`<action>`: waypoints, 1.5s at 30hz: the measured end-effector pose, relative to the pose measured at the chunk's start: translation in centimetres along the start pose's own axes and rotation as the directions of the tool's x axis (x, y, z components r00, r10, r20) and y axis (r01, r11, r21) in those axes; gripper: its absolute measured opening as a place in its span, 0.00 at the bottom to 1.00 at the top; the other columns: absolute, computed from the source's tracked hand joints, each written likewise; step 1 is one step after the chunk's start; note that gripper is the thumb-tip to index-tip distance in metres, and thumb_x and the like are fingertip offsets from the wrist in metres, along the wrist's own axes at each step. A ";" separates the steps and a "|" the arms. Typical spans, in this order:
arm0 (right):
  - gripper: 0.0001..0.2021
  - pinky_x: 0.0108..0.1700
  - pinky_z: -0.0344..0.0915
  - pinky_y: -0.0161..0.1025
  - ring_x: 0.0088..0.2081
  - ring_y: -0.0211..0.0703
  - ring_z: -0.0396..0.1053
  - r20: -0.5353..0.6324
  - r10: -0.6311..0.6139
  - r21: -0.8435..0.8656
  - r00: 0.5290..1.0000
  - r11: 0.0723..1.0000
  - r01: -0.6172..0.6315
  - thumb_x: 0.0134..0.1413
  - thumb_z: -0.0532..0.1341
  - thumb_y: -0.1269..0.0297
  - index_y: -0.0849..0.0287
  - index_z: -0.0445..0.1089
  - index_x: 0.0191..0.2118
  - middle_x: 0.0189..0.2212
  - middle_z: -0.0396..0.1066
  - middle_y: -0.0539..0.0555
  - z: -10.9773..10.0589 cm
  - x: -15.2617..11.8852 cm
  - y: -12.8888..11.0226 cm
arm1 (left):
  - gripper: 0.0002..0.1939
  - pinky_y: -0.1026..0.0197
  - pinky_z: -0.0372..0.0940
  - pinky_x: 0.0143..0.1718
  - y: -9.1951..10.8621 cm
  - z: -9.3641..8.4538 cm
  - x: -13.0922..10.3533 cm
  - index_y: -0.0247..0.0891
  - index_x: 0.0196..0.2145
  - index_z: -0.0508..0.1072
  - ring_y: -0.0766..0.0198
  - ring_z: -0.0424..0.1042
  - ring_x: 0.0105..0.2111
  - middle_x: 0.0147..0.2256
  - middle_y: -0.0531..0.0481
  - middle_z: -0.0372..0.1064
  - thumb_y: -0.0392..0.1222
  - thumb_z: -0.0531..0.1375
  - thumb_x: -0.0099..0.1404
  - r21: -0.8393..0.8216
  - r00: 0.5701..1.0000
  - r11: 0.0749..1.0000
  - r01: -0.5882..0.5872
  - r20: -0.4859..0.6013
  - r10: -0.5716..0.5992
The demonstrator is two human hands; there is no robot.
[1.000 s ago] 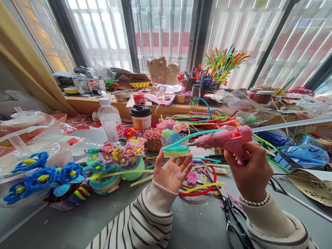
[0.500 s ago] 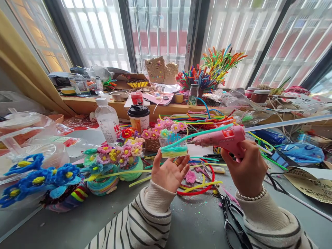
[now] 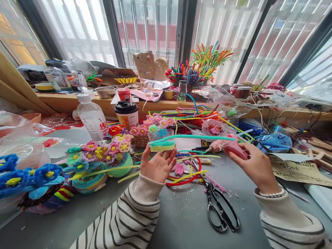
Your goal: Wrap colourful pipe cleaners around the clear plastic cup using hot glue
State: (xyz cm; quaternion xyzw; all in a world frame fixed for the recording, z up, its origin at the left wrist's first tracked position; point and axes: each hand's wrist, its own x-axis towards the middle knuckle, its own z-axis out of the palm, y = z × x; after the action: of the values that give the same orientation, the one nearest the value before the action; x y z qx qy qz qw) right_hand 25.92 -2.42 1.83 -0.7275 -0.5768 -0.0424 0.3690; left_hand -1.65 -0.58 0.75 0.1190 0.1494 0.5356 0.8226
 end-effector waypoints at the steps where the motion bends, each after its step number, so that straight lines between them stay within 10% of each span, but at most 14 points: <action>1: 0.25 0.34 0.62 0.43 0.31 0.49 0.68 0.043 0.008 -0.022 0.999 1.000 -0.007 0.36 0.55 0.42 0.60 0.69 0.33 0.32 0.72 0.58 -0.2 -0.5 1.1 | 0.25 0.60 0.67 0.34 0.0 0.0 0.0 0.30 0.41 0.65 0.57 0.73 0.36 0.34 0.41 0.73 0.56 0.50 0.58 0.004 1.000 1.000 -0.001 -0.003 0.001; 14: 0.29 0.37 0.64 0.47 0.36 0.55 0.70 0.281 0.170 -0.201 0.944 0.973 -0.115 0.38 0.54 0.39 0.62 0.72 0.34 0.35 0.74 0.61 0.3 -3.0 7.6 | 0.30 0.60 0.67 0.35 -0.4 0.3 0.2 0.29 0.52 0.57 0.56 0.73 0.38 0.34 0.39 0.72 0.54 0.50 0.59 0.063 0.999 0.998 -0.001 -0.053 0.004; 22: 0.26 0.40 0.66 0.43 0.39 0.47 0.70 0.128 -0.119 0.344 0.985 0.937 0.069 0.51 0.47 0.41 0.57 0.69 0.39 0.39 0.72 0.56 -2.4 -0.9 -1.2 | 0.29 0.59 0.67 0.39 -0.6 0.6 0.0 0.29 0.54 0.56 0.55 0.74 0.37 0.33 0.39 0.72 0.51 0.51 0.60 0.102 0.998 0.994 -0.049 -0.037 0.053; 29: 0.23 0.35 0.66 0.36 0.35 0.42 0.71 0.161 -0.473 0.462 0.866 0.812 0.357 0.53 0.48 0.44 0.55 0.69 0.39 0.33 0.73 0.54 -3.2 -0.8 -9.2 | 0.28 0.58 0.65 0.42 -0.7 0.3 0.2 0.30 0.55 0.56 0.56 0.74 0.37 0.34 0.42 0.72 0.48 0.53 0.60 0.126 0.991 0.985 -0.116 -0.054 0.123; 34: 0.18 0.26 0.62 0.32 0.25 0.35 0.68 0.372 -0.511 0.438 0.775 0.833 0.339 0.54 0.52 0.49 0.57 0.67 0.40 0.24 0.70 0.49 -2.9 -1.6 -10.6 | 0.27 0.57 0.65 0.42 -0.8 0.5 0.2 0.34 0.54 0.57 0.58 0.73 0.36 0.35 0.45 0.71 0.45 0.56 0.58 0.135 0.986 0.979 -0.153 -0.049 0.161; 45: 0.09 0.28 0.63 0.30 0.27 0.34 0.67 0.214 -0.421 0.500 0.882 0.823 0.271 0.51 0.59 0.57 0.57 0.71 0.29 0.27 0.71 0.49 -2.1 -1.4 -10.6 | 0.32 0.58 0.64 0.43 -1.0 0.1 0.2 0.30 0.55 0.55 0.58 0.73 0.38 0.39 0.40 0.71 0.48 0.57 0.57 0.150 0.999 0.988 -0.035 0.009 0.034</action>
State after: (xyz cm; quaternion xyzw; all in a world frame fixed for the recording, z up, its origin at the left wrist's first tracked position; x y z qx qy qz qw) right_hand 16.97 -4.12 7.81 -0.4990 -0.7454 0.1433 0.4181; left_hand -0.72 -0.78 0.47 0.1848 0.1847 0.5368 0.8022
